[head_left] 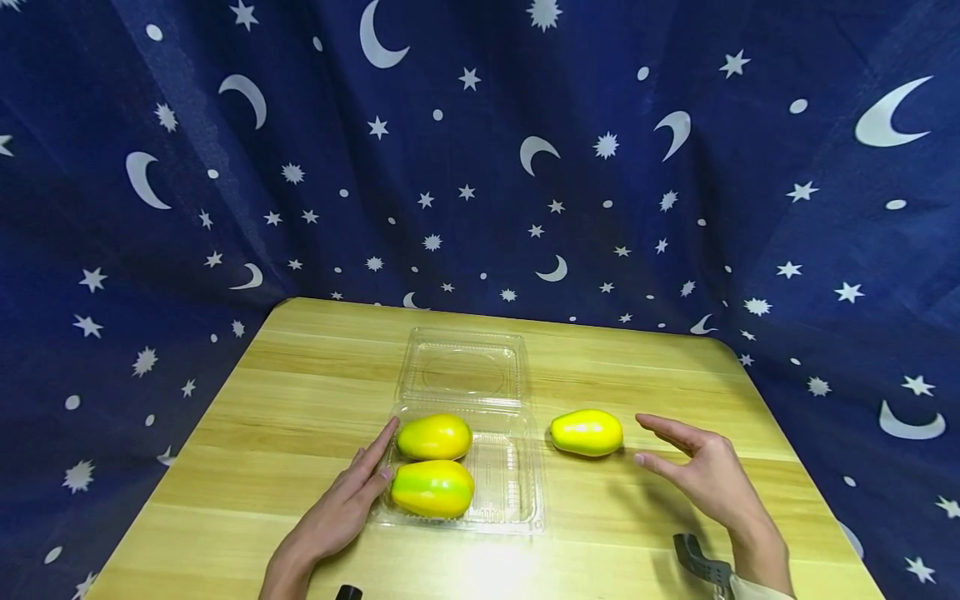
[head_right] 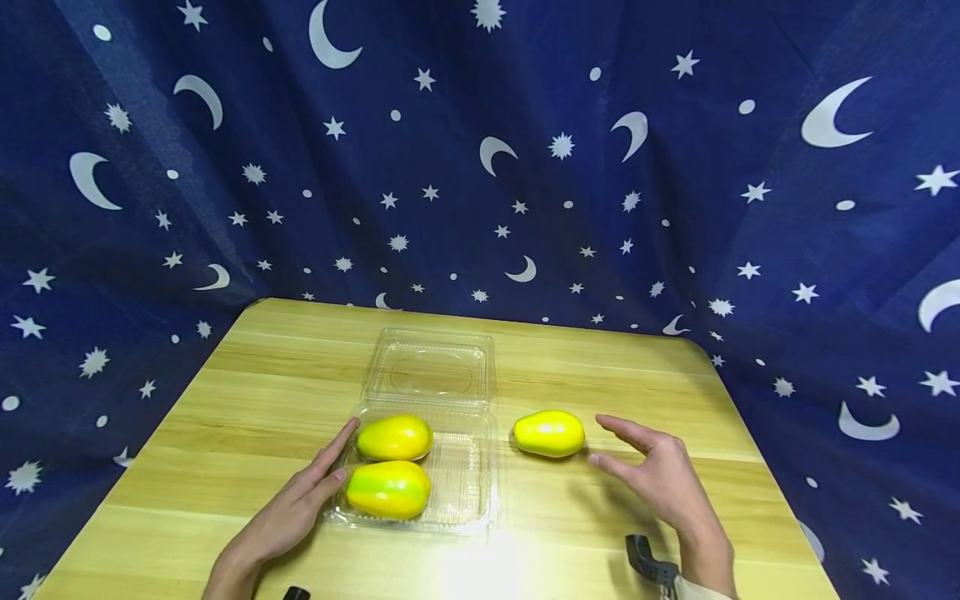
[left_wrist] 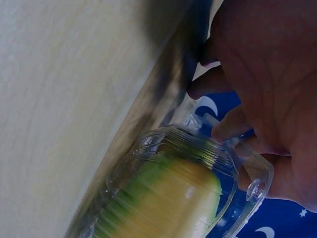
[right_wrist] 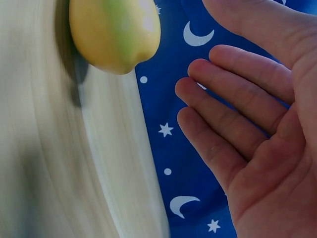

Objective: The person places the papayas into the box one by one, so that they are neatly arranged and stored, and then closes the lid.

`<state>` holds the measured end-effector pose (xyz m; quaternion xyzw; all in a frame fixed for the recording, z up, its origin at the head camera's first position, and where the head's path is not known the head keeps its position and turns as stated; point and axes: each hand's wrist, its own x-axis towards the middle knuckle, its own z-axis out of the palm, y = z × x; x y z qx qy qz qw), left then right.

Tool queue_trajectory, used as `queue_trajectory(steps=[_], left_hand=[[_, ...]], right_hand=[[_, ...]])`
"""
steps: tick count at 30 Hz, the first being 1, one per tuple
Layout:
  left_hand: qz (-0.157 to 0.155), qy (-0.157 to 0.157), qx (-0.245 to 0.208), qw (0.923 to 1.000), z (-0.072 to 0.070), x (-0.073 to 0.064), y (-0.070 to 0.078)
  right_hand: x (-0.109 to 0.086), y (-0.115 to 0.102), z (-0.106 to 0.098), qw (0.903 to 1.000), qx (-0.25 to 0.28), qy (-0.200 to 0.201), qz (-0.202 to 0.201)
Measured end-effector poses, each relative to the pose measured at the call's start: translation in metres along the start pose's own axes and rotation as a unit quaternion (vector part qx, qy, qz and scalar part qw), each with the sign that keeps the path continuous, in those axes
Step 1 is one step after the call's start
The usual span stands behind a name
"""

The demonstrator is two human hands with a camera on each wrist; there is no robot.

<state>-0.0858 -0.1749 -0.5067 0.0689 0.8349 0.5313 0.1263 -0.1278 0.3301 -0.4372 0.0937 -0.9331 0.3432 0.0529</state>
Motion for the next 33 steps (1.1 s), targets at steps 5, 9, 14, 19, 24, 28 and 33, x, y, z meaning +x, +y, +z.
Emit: queue_trajectory(steps=[5,9,14,19,24,28,33], left_hand=[[-0.002,0.003,0.002,1.0000,0.000,0.000,0.000],[-0.004,0.003,0.004,1.0000,0.000,-0.001,-0.001],[-0.004,0.002,0.006,1.0000,0.000,0.000,-0.001],[0.004,0.004,0.005,1.0000,0.000,0.001,-0.002],[0.011,0.006,0.003,0.9999,0.000,0.001,-0.001],[0.014,0.006,-0.001,0.9999,0.001,0.001,-0.001],[0.015,0.007,-0.001,0.9999,0.001,0.001,-0.001]], right_hand=[[0.004,0.005,0.005,0.9999,0.013,-0.001,-0.003],[0.007,0.009,0.010,0.9995,0.031,0.001,-0.008],[0.011,0.013,0.016,0.9992,0.041,-0.002,-0.002],[0.015,0.017,0.020,0.9985,0.049,-0.017,0.019],[0.018,0.019,0.024,0.9975,0.061,-0.030,0.021],[0.020,0.020,0.028,0.9969,0.068,-0.033,0.019],[0.023,0.021,0.032,0.9953,0.082,-0.046,0.022]])
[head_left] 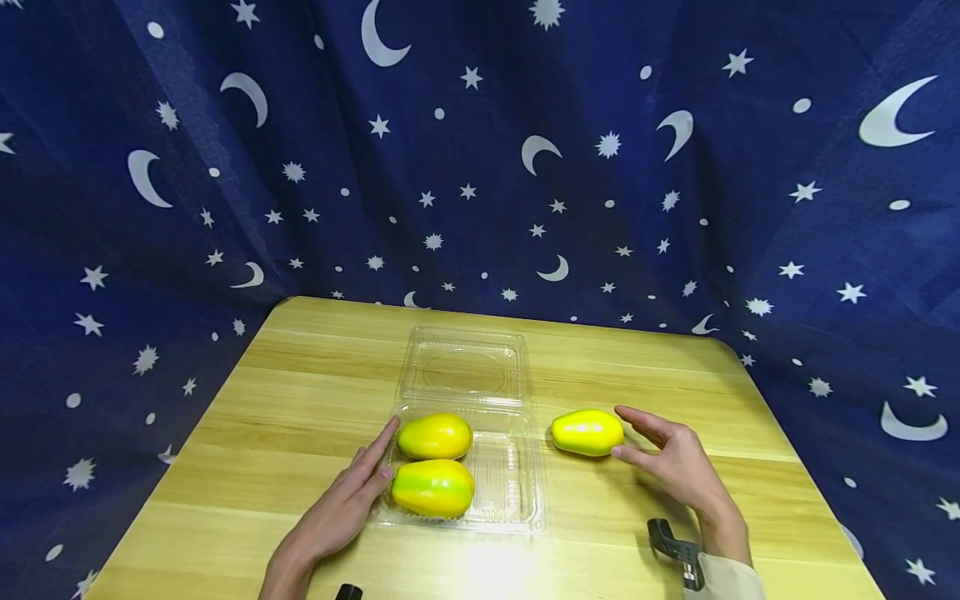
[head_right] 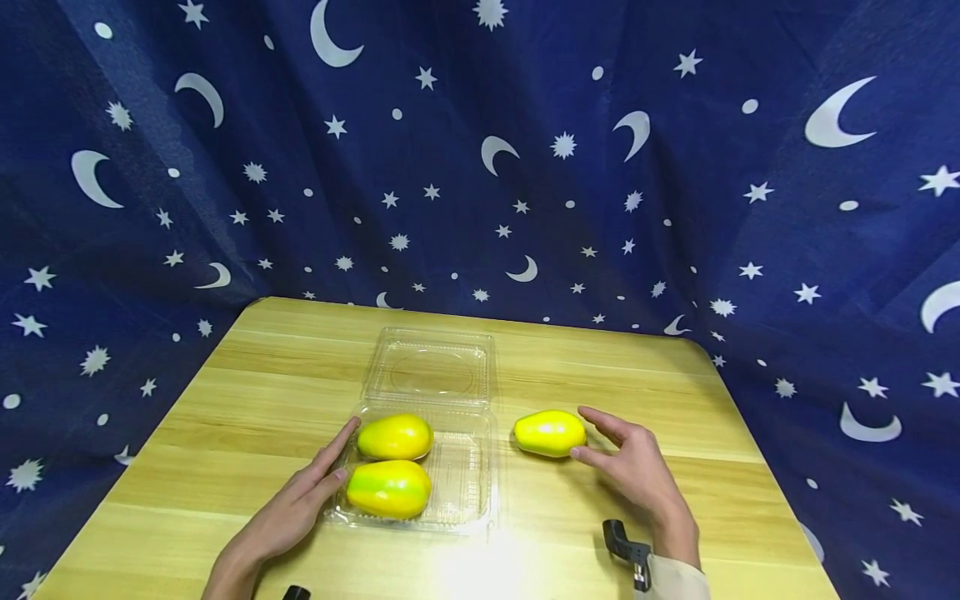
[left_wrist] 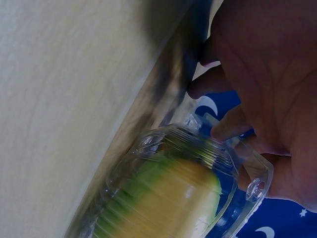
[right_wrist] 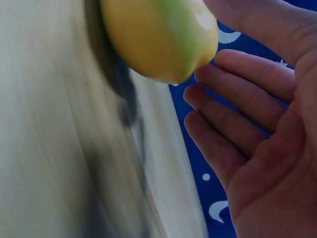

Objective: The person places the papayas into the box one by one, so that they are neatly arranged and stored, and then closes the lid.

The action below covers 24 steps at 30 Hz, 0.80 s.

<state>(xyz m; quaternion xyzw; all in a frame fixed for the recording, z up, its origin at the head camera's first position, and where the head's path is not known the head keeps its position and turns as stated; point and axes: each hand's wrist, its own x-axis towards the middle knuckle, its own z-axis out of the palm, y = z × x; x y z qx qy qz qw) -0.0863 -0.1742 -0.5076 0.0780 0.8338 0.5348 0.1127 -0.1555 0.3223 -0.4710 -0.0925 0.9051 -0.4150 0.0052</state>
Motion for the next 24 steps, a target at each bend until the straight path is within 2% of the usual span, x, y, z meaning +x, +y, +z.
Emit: queue_trajectory(steps=[11,16,24], left_hand=[[-0.006,-0.002,0.006,1.0000,-0.001,-0.001,-0.002],[-0.007,-0.002,0.005,1.0000,-0.001,-0.001,-0.002],[-0.009,-0.003,0.006,0.9999,-0.001,0.000,-0.001]], right_hand=[[0.003,0.002,0.008,0.9998,0.017,-0.009,-0.001],[0.004,0.001,0.010,0.9997,0.022,-0.003,-0.009],[0.004,0.006,0.013,0.9998,0.020,0.004,0.000]])
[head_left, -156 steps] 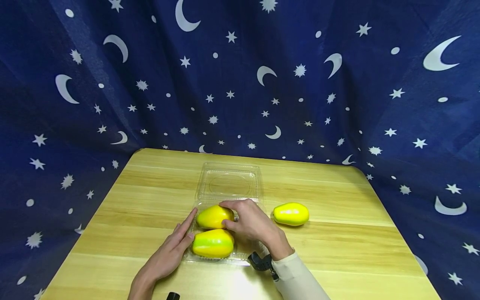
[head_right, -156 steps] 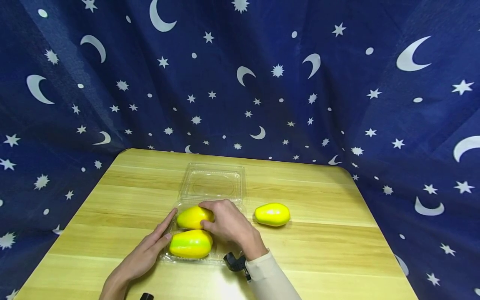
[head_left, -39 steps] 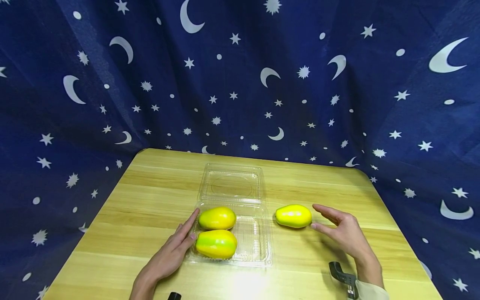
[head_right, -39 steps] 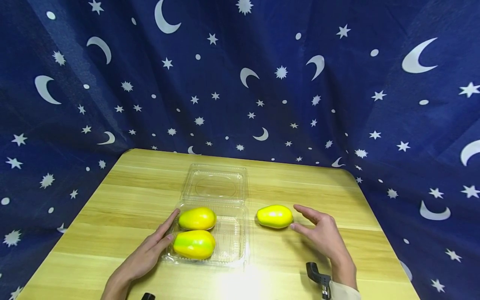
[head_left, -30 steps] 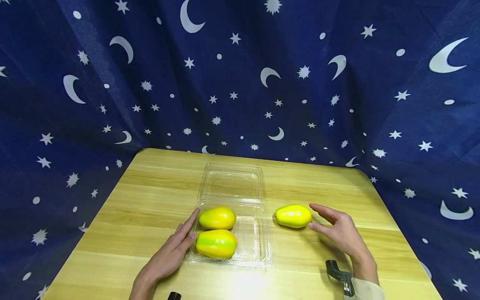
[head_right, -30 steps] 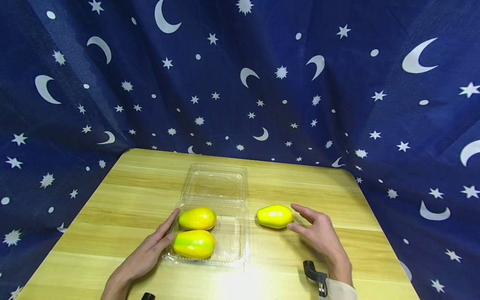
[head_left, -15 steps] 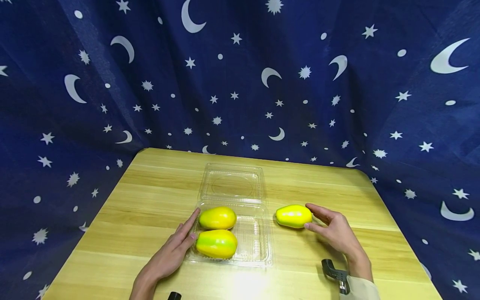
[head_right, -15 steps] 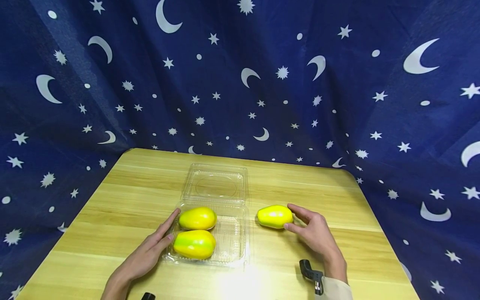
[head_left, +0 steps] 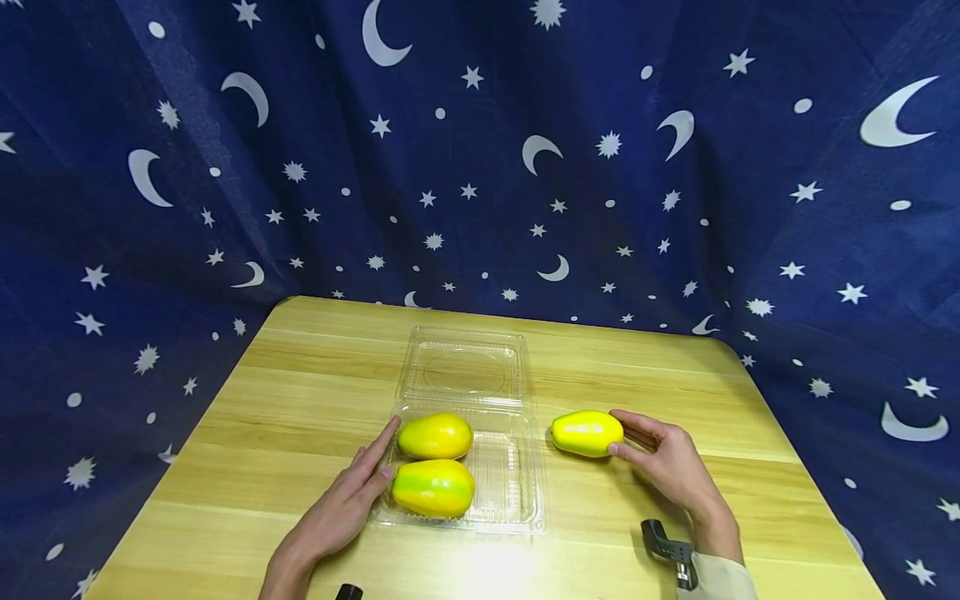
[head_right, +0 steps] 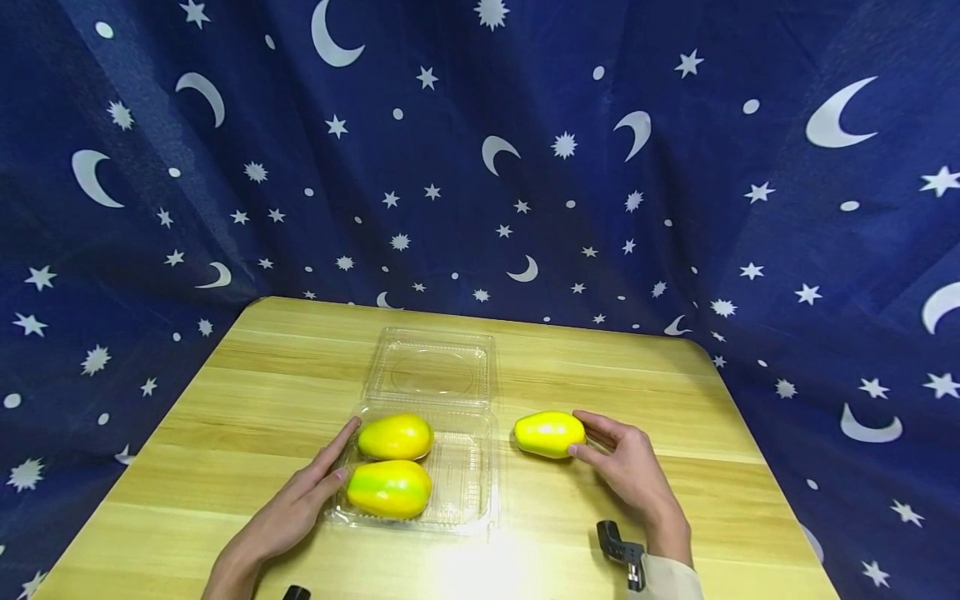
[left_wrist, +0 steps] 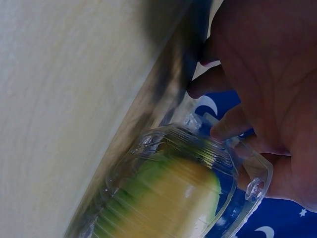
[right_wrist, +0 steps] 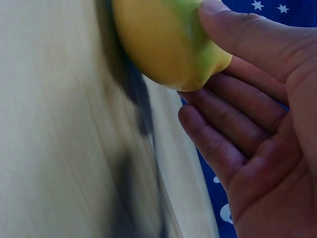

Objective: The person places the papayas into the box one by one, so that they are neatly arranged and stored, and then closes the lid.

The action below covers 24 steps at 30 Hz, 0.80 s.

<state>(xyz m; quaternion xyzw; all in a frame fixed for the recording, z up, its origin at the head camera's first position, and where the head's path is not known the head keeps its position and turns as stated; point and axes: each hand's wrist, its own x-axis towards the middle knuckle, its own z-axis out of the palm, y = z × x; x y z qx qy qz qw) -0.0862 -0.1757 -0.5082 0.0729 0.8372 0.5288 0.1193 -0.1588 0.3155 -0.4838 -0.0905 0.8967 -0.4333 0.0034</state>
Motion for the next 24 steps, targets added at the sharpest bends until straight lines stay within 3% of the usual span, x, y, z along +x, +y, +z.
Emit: queue_trajectory(steps=[24], left_hand=[[-0.001,0.000,-0.003,1.0000,0.001,0.000,-0.001]], right_hand=[[-0.003,-0.011,-0.005,0.9994,0.019,-0.007,-0.027]])
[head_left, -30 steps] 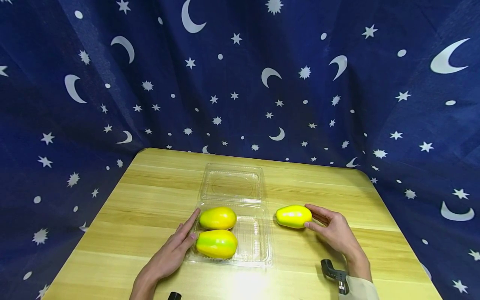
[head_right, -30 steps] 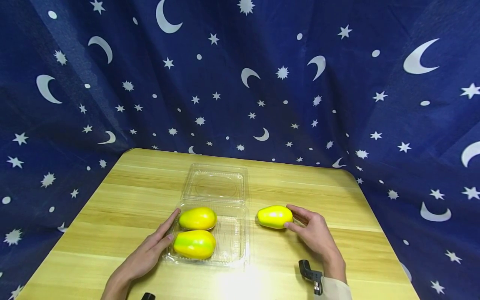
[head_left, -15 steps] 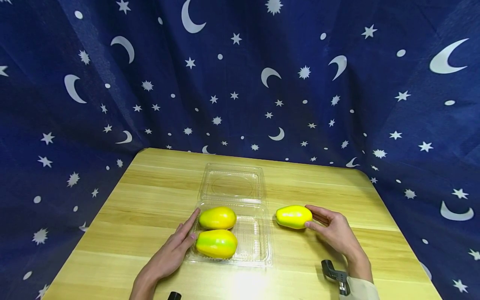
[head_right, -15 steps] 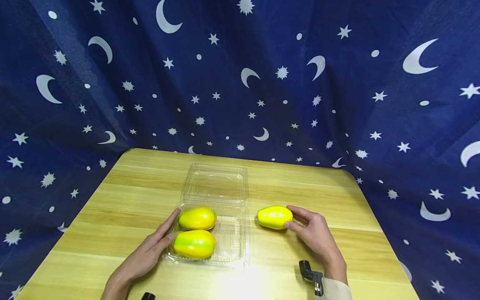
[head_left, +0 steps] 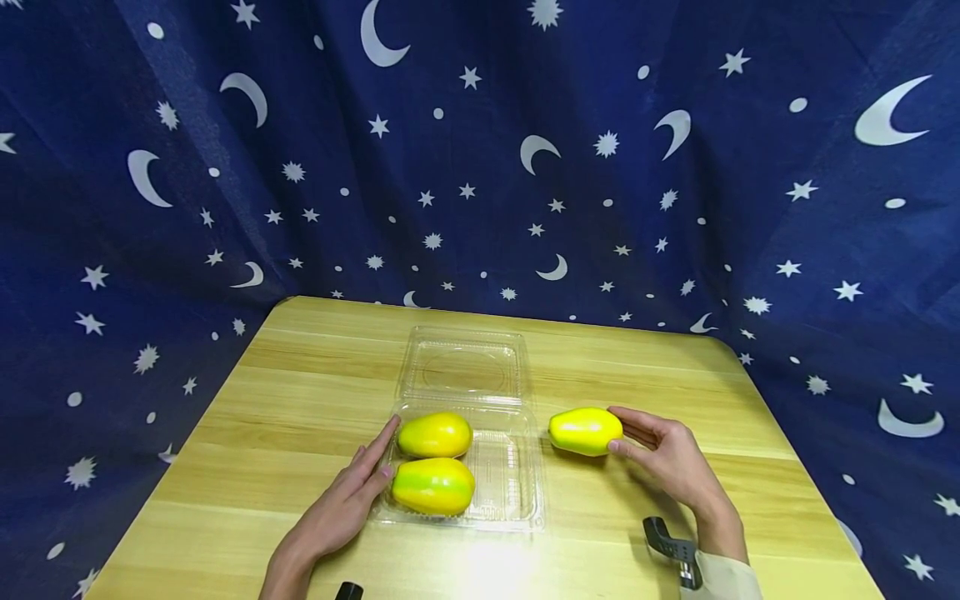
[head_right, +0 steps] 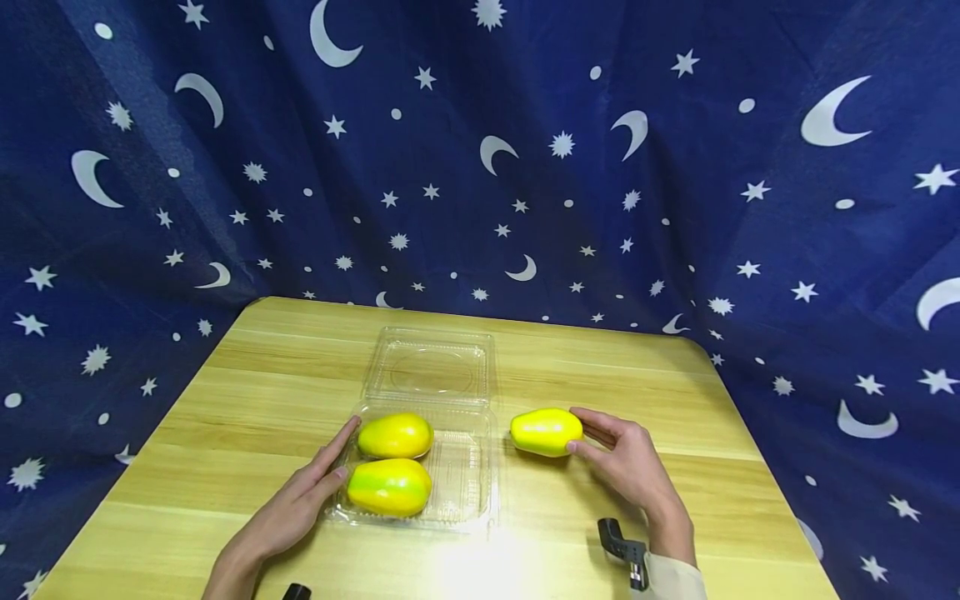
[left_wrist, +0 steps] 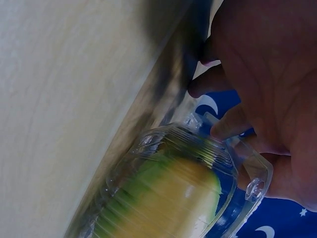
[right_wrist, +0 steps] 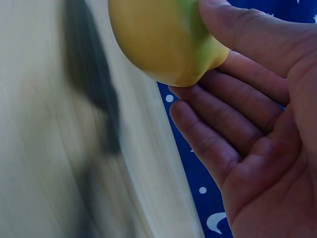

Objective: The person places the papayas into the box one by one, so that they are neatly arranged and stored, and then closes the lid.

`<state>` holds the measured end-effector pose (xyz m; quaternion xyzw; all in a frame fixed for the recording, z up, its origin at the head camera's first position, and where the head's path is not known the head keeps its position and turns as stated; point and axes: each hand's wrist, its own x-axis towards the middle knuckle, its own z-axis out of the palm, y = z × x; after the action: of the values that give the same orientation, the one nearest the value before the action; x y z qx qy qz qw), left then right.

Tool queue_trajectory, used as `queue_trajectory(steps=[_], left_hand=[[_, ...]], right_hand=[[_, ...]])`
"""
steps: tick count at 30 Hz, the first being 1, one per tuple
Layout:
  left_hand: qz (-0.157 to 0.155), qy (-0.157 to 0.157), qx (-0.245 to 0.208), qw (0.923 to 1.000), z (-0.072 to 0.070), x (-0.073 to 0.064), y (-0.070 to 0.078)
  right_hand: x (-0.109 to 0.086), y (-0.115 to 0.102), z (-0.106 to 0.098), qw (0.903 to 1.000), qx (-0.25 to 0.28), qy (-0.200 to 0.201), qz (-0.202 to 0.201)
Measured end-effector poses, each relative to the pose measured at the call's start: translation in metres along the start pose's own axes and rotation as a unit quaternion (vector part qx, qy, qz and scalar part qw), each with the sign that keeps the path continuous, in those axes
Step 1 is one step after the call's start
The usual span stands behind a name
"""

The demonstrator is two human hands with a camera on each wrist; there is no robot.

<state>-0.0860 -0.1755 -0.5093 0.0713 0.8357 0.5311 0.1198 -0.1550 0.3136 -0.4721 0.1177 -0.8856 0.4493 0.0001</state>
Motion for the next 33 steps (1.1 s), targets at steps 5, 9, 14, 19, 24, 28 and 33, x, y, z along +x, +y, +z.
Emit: queue_trajectory(steps=[5,9,14,19,24,28,33], left_hand=[[0.002,0.002,0.001,1.0000,0.000,0.000,0.000],[0.004,0.001,-0.003,1.0000,0.000,0.001,0.000],[0.008,-0.002,-0.009,0.9999,-0.001,0.001,0.000],[0.007,-0.005,-0.009,0.9999,-0.001,0.001,0.000],[0.004,-0.004,-0.004,1.0000,0.000,0.001,0.001],[0.002,-0.004,-0.003,1.0000,-0.001,0.001,0.001],[0.003,-0.004,-0.003,1.0000,0.000,0.001,0.001]], right_hand=[[0.000,-0.006,-0.002,1.0000,0.009,-0.002,0.001],[0.000,-0.011,-0.001,0.9999,0.011,-0.002,0.004],[-0.001,-0.017,0.000,0.9999,0.013,-0.006,0.009],[-0.002,-0.024,0.000,0.9998,0.018,-0.005,0.008],[-0.004,-0.032,0.002,0.9995,0.030,-0.010,-0.001],[-0.004,-0.036,0.005,0.9991,0.039,-0.016,-0.010],[-0.003,-0.042,0.010,0.9989,0.039,-0.018,-0.021]])
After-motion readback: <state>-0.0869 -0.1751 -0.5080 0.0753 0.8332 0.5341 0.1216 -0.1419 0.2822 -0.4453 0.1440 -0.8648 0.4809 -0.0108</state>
